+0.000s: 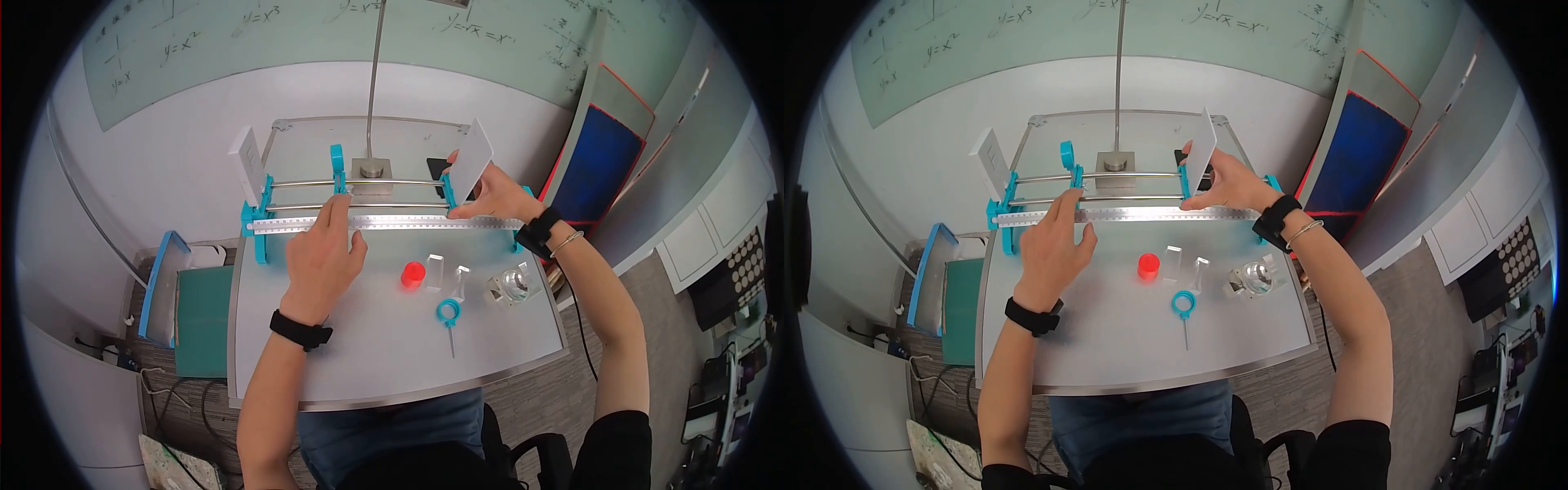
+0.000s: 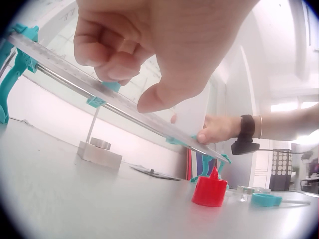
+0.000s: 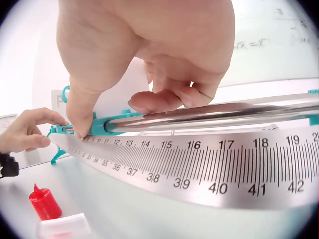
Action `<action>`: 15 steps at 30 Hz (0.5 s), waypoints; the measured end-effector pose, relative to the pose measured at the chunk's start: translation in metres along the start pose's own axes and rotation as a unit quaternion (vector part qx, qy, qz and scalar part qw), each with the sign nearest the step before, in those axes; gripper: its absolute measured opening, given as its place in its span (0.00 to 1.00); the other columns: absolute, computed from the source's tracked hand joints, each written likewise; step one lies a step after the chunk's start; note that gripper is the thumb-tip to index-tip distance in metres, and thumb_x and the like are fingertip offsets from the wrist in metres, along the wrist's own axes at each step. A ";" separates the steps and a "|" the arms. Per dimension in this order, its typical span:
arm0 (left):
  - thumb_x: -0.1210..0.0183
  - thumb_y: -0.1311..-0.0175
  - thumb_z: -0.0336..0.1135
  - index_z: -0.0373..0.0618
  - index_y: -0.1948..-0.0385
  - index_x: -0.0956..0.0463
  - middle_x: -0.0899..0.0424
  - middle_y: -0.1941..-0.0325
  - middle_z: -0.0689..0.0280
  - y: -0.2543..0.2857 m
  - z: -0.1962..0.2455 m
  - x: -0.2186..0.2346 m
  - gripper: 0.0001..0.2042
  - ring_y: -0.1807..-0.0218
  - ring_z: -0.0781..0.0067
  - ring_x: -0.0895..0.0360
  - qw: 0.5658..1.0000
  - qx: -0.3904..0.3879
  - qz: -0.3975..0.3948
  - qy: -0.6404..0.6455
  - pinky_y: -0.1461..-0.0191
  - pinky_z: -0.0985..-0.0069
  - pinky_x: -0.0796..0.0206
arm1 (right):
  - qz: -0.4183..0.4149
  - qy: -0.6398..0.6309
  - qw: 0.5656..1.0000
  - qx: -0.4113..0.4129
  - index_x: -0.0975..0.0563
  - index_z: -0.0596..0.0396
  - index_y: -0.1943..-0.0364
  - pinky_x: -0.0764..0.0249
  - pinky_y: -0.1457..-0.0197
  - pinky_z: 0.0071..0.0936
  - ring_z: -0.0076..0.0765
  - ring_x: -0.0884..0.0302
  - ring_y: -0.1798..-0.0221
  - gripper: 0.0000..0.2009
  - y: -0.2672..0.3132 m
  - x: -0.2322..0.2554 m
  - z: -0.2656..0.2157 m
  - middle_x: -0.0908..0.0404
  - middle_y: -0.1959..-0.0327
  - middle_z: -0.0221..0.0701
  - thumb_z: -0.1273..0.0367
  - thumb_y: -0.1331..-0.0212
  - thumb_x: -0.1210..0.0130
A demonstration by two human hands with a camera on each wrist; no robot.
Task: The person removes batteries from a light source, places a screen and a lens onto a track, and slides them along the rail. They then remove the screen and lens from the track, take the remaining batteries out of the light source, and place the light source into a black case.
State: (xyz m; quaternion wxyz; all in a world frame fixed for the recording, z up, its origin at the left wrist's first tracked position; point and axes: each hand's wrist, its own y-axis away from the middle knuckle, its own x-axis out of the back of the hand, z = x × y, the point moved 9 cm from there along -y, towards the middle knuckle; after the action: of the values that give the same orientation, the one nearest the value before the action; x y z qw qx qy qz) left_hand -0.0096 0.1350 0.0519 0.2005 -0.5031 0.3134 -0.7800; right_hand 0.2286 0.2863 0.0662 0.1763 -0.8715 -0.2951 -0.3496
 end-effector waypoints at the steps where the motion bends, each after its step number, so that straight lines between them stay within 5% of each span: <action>1: 0.37 0.43 0.32 0.43 0.41 0.28 0.14 0.50 0.59 0.000 0.000 0.001 0.25 0.65 0.56 0.14 1.000 -0.004 0.005 0.012 0.67 0.65 0.24 | 0.000 0.008 1.000 -0.006 0.38 0.51 0.31 0.29 0.45 0.25 0.28 0.29 0.44 0.48 0.001 0.000 0.000 0.25 0.40 0.32 0.66 0.58 0.19; 15: 0.40 0.49 0.28 0.38 0.45 0.27 0.17 0.52 0.59 -0.017 0.072 -0.049 0.25 0.77 0.55 0.20 0.997 -0.056 -0.027 0.045 0.73 0.64 0.27 | 0.008 -0.006 1.000 0.002 0.35 0.51 0.33 0.32 0.51 0.22 0.24 0.30 0.51 0.47 0.003 0.001 -0.002 0.23 0.44 0.30 0.64 0.59 0.18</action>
State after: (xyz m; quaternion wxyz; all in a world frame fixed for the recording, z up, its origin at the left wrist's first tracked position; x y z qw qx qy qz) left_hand 0.0760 0.1576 0.0530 0.1365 -0.4860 0.3519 -0.7882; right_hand 0.2303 0.2838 0.0682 0.1794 -0.8755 -0.2898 -0.3425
